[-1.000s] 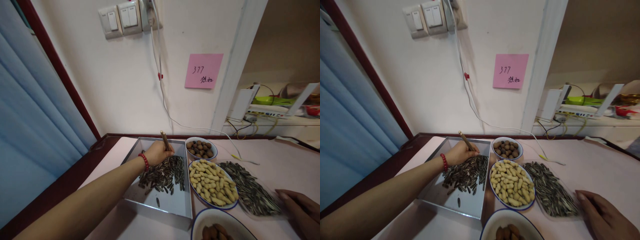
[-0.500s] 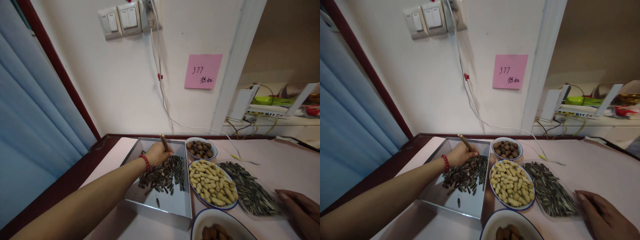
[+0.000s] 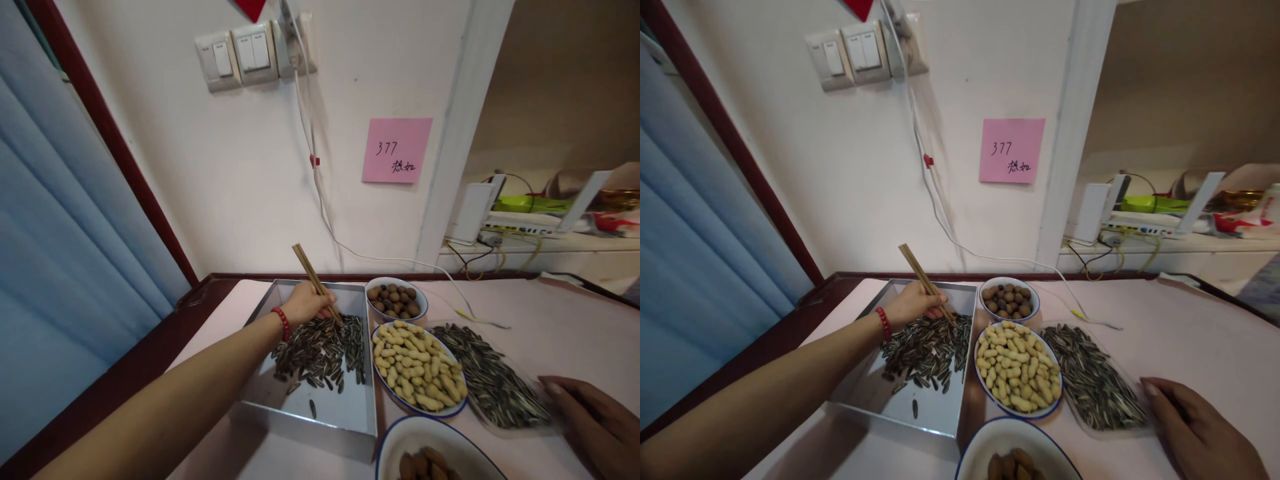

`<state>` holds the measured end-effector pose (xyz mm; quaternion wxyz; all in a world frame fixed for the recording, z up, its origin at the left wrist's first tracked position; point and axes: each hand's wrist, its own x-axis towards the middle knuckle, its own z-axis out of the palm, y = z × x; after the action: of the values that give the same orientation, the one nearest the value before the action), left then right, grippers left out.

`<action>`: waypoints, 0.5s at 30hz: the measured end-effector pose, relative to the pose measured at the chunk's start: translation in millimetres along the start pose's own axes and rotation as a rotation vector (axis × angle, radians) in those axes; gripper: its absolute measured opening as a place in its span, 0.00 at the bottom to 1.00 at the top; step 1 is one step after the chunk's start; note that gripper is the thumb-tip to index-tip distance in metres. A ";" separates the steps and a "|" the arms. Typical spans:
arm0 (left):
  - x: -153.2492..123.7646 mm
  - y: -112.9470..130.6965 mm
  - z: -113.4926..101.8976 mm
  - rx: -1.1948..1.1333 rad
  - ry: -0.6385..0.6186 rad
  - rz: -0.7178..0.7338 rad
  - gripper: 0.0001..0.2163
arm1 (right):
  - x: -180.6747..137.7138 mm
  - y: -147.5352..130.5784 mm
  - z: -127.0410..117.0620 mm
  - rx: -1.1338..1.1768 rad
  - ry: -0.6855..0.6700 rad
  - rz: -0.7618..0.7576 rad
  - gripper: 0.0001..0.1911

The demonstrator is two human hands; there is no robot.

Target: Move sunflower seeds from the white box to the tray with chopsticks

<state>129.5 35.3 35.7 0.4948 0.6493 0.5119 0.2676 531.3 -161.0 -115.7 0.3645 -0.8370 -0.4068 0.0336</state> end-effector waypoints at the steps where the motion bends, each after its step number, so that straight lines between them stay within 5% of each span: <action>1: -0.9 1.2 -1.2 -0.018 0.001 -0.005 0.03 | -1.9 -5.2 -2.5 0.038 -0.017 0.012 0.18; 7: -4.5 9.3 -9.8 -0.064 0.015 -0.016 0.06 | -9.6 -34.4 -16.5 0.131 -0.037 0.045 0.20; 15: -17.4 32.0 -32.5 -0.201 0.024 0.026 0.09 | -6.9 -27.0 -9.9 0.116 -0.049 -0.043 0.25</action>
<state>108.7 31.6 79.8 0.5478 0.5998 0.4796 0.3319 512.5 -160.8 -92.9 0.4029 -0.8046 -0.4307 0.0697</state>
